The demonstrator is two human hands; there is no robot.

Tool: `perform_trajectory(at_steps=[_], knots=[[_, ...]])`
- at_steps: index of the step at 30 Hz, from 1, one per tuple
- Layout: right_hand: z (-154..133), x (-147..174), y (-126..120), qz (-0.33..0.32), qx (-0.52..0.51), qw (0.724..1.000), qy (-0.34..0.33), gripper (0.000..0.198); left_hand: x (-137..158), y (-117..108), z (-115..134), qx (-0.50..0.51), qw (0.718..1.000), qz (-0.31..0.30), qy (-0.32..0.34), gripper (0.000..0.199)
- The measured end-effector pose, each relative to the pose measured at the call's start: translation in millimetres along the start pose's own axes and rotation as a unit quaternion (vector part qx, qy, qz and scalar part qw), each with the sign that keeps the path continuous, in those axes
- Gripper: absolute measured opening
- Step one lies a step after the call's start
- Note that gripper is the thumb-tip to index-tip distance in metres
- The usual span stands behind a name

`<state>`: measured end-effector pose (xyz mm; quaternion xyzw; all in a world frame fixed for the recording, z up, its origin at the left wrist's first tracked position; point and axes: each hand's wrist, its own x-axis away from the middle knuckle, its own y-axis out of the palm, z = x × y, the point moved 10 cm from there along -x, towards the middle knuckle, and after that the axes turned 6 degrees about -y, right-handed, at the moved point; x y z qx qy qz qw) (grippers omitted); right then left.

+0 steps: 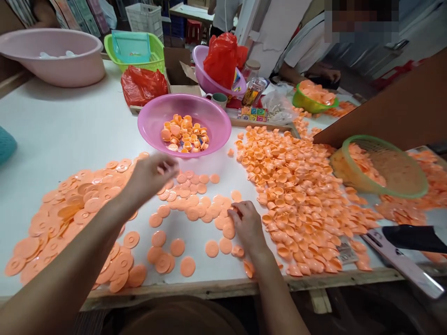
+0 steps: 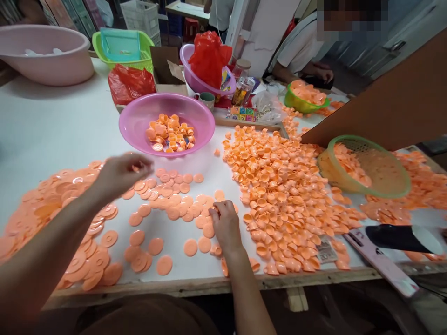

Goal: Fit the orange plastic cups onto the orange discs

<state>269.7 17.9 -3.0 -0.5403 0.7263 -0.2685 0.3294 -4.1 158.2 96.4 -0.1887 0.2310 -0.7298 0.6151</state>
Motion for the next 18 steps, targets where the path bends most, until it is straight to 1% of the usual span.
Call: perform_trajectory(at_steps=[1, 2, 3, 5, 6, 7, 9, 11, 12, 14, 16, 18], knots=[[6.0, -0.6, -0.7, 0.002, -0.018, 1.000, 0.021, 0.015, 31.3, 23.0, -12.0, -0.048, 0.994, -0.096, 0.018, 0.006], [14.4, 0.6, -3.4, 0.009, -0.047, 0.997, 0.052, 0.016, 67.2, 44.0, -27.6, -0.076, 0.979, -0.186, 0.025, 0.006], [24.1, 3.7, -6.0, 0.013, -0.091, 0.992, 0.090, 0.019, 101.0, 56.2, -44.4, -0.098, 0.967, -0.232, 0.022, 0.007], [39.9, 13.6, -6.6, 0.006, -0.203, 0.965, 0.167, 0.032, 154.0, 67.6, -71.4, -0.132, 0.955, -0.264, 0.016, 0.013], [42.9, 19.0, -4.9, -0.005, -0.258, 0.946, 0.195, 0.038, 170.9, 68.8, -80.5, -0.146, 0.954, -0.260, 0.013, 0.013], [42.6, 23.8, -2.8, -0.017, -0.304, 0.928, 0.215, 0.043, 181.5, 68.7, -86.4, -0.154, 0.955, -0.254, 0.011, 0.014], [34.6, 31.4, 2.8, -0.037, -0.368, 0.898, 0.238, 0.043, 185.0, 65.7, -90.0, -0.143, 0.961, -0.235, 0.007, 0.017], [20.9, 35.8, 11.1, -0.049, -0.403, 0.880, 0.247, 0.035, 169.0, 61.1, -87.7, -0.104, 0.974, -0.202, -0.006, 0.019], [12.1, 36.7, 16.9, -0.056, -0.411, 0.876, 0.247, 0.032, 156.0, 58.5, -87.3, -0.080, 0.981, -0.176, -0.022, 0.019], [-7.1, 36.5, 30.9, -0.078, -0.404, 0.881, 0.234, 0.030, 128.3, 55.9, -91.3, -0.037, 0.990, -0.118, -0.074, 0.016], [-24.3, 35.9, 46.1, -0.097, -0.377, 0.895, 0.218, 0.027, 106.7, 61.5, -95.4, -0.013, 0.990, -0.083, -0.110, 0.015], [-39.1, 34.6, 58.6, -0.104, -0.352, 0.911, 0.191, 0.021, 94.8, 70.9, -91.8, -0.014, 0.993, -0.077, -0.090, 0.018]])
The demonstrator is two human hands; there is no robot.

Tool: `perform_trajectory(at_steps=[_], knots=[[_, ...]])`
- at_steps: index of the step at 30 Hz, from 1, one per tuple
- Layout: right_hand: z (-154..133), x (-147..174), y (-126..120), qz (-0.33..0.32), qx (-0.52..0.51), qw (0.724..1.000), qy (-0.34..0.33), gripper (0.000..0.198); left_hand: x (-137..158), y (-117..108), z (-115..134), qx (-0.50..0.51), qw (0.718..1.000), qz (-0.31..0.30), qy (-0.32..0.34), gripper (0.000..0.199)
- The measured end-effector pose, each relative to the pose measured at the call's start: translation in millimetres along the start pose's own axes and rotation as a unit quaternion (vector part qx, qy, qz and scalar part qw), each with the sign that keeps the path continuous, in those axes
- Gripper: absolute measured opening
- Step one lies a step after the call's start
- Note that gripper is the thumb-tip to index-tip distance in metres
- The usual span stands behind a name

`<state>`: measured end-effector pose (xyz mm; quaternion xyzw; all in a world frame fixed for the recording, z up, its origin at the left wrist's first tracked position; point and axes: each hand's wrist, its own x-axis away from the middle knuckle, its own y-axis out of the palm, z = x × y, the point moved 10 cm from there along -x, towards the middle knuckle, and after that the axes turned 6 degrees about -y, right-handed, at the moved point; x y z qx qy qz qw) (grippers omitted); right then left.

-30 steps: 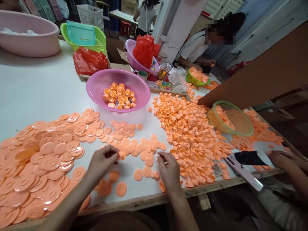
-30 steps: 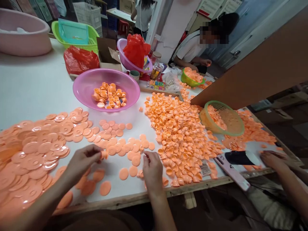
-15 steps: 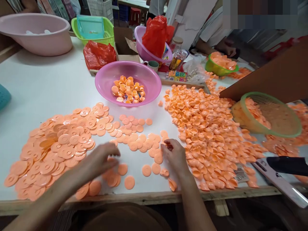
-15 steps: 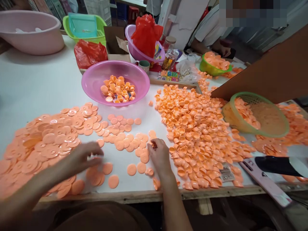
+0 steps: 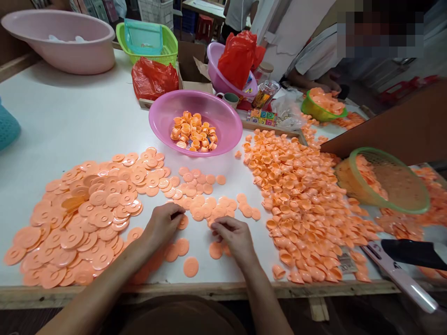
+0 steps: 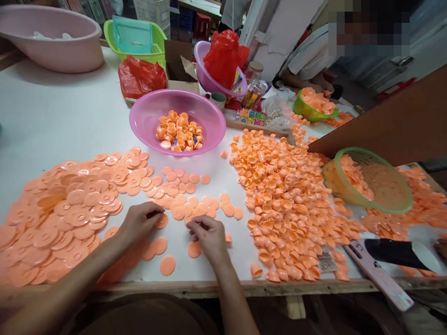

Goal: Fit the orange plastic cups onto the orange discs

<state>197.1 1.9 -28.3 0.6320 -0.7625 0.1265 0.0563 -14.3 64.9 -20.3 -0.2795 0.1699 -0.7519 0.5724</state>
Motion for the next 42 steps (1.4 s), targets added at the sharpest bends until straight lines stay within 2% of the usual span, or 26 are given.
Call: perform_trajectory(at_steps=[3, 7, 10, 15, 19, 23, 27, 31, 34, 37, 39, 42], knots=[[-12.9, -0.7, 24.9, -0.019, 0.063, 0.994, -0.090, 0.011, 1.3, 1.8, 6.7, -0.030, 0.997, 0.016, 0.067, 0.022], [-32.9, 3.3, 51.8, -0.017, 0.179, 0.959, -0.218, 0.015, 13.6, 2.0, -2.5, -0.132, 0.986, 0.015, 0.104, 0.015], [-36.1, 5.3, 73.8, -0.023, 0.263, 0.929, -0.259, 0.019, 16.6, 6.4, -9.1, -0.177, 0.978, 0.010, 0.107, 0.011], [-29.0, 13.2, 102.9, -0.036, 0.364, 0.880, -0.302, 0.027, 18.1, 10.9, -7.1, -0.170, 0.979, 0.001, 0.109, 0.012], [-28.6, 22.1, 110.0, -0.018, 0.429, 0.836, -0.343, 0.029, 13.3, 5.1, -5.2, -0.110, 0.989, -0.031, 0.089, 0.020], [-26.5, 23.5, 107.8, -0.010, 0.432, 0.827, -0.359, 0.028, -3.9, 3.7, -2.7, -0.020, 0.998, -0.047, 0.041, 0.018], [-20.3, 22.7, 105.1, 0.002, 0.433, 0.824, -0.367, 0.028, -11.9, 18.3, 4.0, -0.035, 0.998, -0.054, 0.027, 0.020], [-22.0, 25.9, 105.8, 0.021, 0.442, 0.809, -0.386, 0.031, -6.8, 21.9, 3.6, -0.038, 0.998, -0.037, 0.028, 0.022], [-24.9, 24.1, 104.2, -0.005, 0.421, 0.831, -0.363, 0.029, -4.1, 19.5, 0.3, -0.026, 0.999, -0.035, 0.028, 0.022], [-24.6, 21.8, 98.3, -0.050, 0.352, 0.884, -0.303, 0.023, -1.0, 17.3, -3.2, 0.002, 0.999, -0.032, 0.023, 0.021], [-24.6, 22.2, 90.1, -0.041, 0.305, 0.914, -0.266, 0.022, 3.5, 18.1, -5.0, 0.018, 0.999, -0.029, 0.022, 0.021], [-20.3, 22.7, 78.1, 0.007, 0.244, 0.944, -0.223, 0.015, 11.5, 16.5, -7.2, 0.047, 0.999, -0.002, 0.026, 0.018]])
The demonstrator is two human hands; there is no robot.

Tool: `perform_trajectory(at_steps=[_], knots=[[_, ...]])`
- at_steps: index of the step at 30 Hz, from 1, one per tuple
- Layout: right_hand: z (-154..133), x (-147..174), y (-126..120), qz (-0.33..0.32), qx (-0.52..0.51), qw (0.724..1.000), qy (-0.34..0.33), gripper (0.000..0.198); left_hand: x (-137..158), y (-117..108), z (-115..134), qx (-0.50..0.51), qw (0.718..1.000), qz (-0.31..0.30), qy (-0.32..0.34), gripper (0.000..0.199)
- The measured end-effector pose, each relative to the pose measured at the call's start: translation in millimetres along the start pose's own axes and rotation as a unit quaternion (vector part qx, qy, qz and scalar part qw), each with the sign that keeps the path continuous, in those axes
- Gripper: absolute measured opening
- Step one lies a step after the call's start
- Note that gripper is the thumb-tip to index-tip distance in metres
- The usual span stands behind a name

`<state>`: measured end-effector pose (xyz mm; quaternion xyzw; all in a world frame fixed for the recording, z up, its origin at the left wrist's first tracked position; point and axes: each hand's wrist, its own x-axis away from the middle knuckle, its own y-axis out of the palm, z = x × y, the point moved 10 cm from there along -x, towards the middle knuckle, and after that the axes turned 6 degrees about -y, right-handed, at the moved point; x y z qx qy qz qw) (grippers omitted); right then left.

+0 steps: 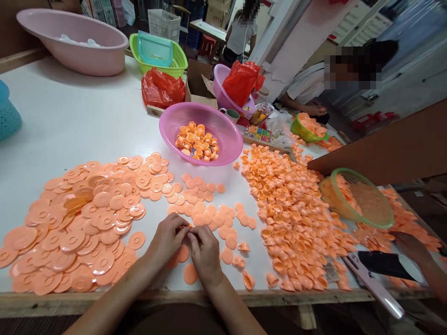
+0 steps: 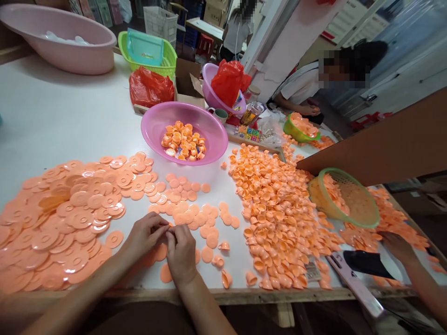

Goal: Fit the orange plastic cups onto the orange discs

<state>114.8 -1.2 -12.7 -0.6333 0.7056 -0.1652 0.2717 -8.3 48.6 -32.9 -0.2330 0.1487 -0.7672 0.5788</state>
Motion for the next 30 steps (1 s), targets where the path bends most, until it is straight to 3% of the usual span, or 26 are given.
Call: perform_trajectory(at_steps=[2, 5, 7, 10, 15, 20, 25, 30], knots=[[9.7, 1.7, 0.1, 0.020, -0.041, 0.998, 0.044, 0.007, 3.8, -4.2, -4.5, 0.025, 0.999, 0.030, -0.013, 0.020], [22.1, 1.0, 4.8, 0.012, -0.092, 0.991, 0.092, 0.029, 6.9, -2.6, -12.1, 0.070, 0.996, 0.024, -0.047, 0.034], [23.3, -0.4, 6.3, -0.007, -0.106, 0.990, 0.095, 0.031, 9.7, 0.5, -11.2, 0.103, 0.994, 0.004, -0.048, 0.038], [13.5, -0.5, -0.5, -0.007, -0.106, 0.993, 0.056, 0.020, 17.3, 0.8, -5.9, 0.150, 0.988, 0.001, -0.029, 0.040], [-6.8, 3.8, -18.0, 0.052, -0.095, 0.994, -0.021, 0.016, 30.6, 15.3, -3.6, 0.233, 0.970, -0.045, -0.049, 0.033], [-4.1, 6.4, -17.7, 0.037, -0.107, 0.993, -0.018, 0.018, 37.2, 8.7, 25.0, 0.129, 0.991, -0.013, 0.043, 0.026], [1.9, 17.4, -22.9, 0.076, -0.114, 0.991, 0.003, 0.012, 49.4, 8.0, 52.6, 0.024, 0.988, 0.020, 0.151, 0.019], [5.4, 23.8, -22.6, 0.090, -0.113, 0.989, 0.025, 0.013, 54.8, 11.5, 55.2, -0.007, 0.984, 0.024, 0.179, 0.020]])
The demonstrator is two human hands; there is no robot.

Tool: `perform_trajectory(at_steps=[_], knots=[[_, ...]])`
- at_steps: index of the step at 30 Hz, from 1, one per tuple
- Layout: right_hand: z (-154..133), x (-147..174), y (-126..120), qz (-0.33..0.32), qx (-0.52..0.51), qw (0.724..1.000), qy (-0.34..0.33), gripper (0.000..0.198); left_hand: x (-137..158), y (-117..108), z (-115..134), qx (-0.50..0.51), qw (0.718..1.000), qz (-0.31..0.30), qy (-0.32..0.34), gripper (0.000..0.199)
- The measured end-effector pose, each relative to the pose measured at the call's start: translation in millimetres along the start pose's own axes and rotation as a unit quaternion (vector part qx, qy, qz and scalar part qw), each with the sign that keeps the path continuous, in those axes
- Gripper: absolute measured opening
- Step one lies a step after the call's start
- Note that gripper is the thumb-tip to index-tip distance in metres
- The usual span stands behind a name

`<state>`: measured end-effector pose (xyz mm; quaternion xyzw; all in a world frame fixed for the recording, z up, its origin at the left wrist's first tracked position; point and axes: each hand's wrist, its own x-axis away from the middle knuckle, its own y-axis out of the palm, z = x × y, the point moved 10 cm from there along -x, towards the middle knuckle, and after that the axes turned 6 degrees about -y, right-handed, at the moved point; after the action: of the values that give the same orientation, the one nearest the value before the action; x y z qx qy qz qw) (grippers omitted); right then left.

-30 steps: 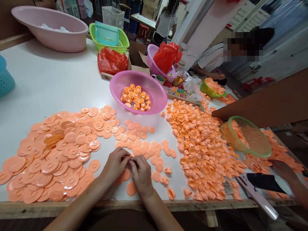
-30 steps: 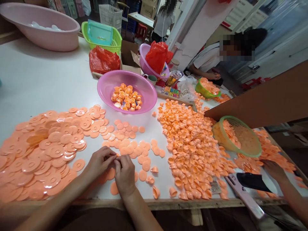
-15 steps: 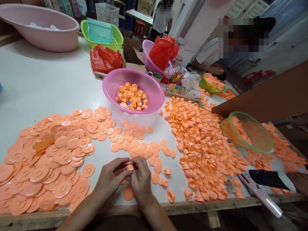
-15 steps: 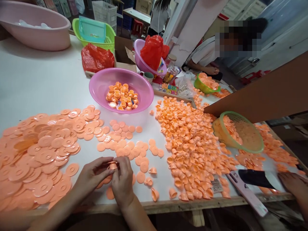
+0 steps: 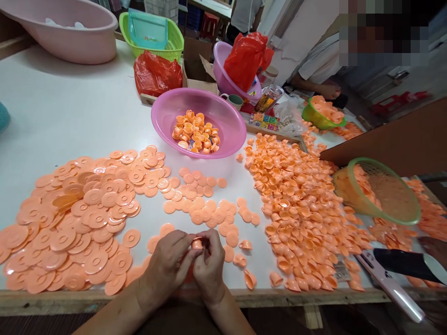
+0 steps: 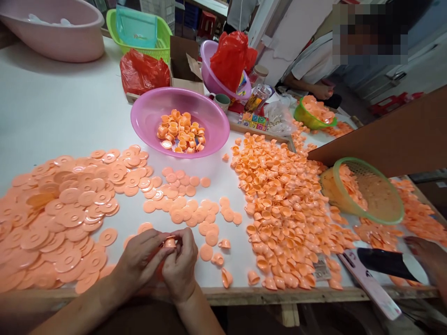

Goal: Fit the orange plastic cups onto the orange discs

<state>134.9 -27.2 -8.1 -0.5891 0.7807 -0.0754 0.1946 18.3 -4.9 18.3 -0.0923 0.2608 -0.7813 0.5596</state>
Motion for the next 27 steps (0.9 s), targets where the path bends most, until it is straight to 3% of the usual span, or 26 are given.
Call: perform_trajectory(at_steps=[8, 12, 14, 16, 18, 21, 24, 27], knots=[[19.2, 0.4, 6.3, -0.041, -0.013, 0.998, 0.050, 0.011, -2.4, 15.7, -29.3, 0.087, 0.983, -0.055, -0.151, 0.029], [15.8, -22.4, -2.6, -0.043, -0.050, 0.996, 0.067, 0.017, -27.8, 11.2, -29.2, 0.094, 0.981, -0.044, -0.164, 0.033], [11.0, -39.2, -17.1, -0.050, -0.079, 0.992, 0.081, 0.038, -65.1, -10.0, -13.7, 0.076, 0.989, 0.001, -0.128, 0.032], [6.6, -54.6, -47.5, -0.021, -0.075, 0.994, 0.077, 0.054, -113.0, -46.0, 9.0, 0.047, 0.992, 0.083, -0.086, 0.027], [8.4, -61.5, -89.2, 0.035, -0.020, 0.997, 0.069, 0.048, -158.2, -85.0, 27.2, -0.004, 0.985, 0.160, -0.070, 0.035], [24.9, -51.3, -141.4, 0.072, 0.107, 0.989, 0.070, 0.033, -193.0, -122.7, 43.2, -0.069, 0.985, 0.159, -0.023, 0.062], [50.5, -28.2, -161.5, 0.027, 0.217, 0.973, 0.068, 0.031, -154.2, -131.1, 29.4, -0.172, 0.983, 0.058, 0.029, 0.050], [72.1, -6.9, -156.5, -0.020, 0.239, 0.968, 0.078, 0.031, -59.5, -119.2, -26.8, -0.286, 0.955, -0.081, 0.014, 0.043]])
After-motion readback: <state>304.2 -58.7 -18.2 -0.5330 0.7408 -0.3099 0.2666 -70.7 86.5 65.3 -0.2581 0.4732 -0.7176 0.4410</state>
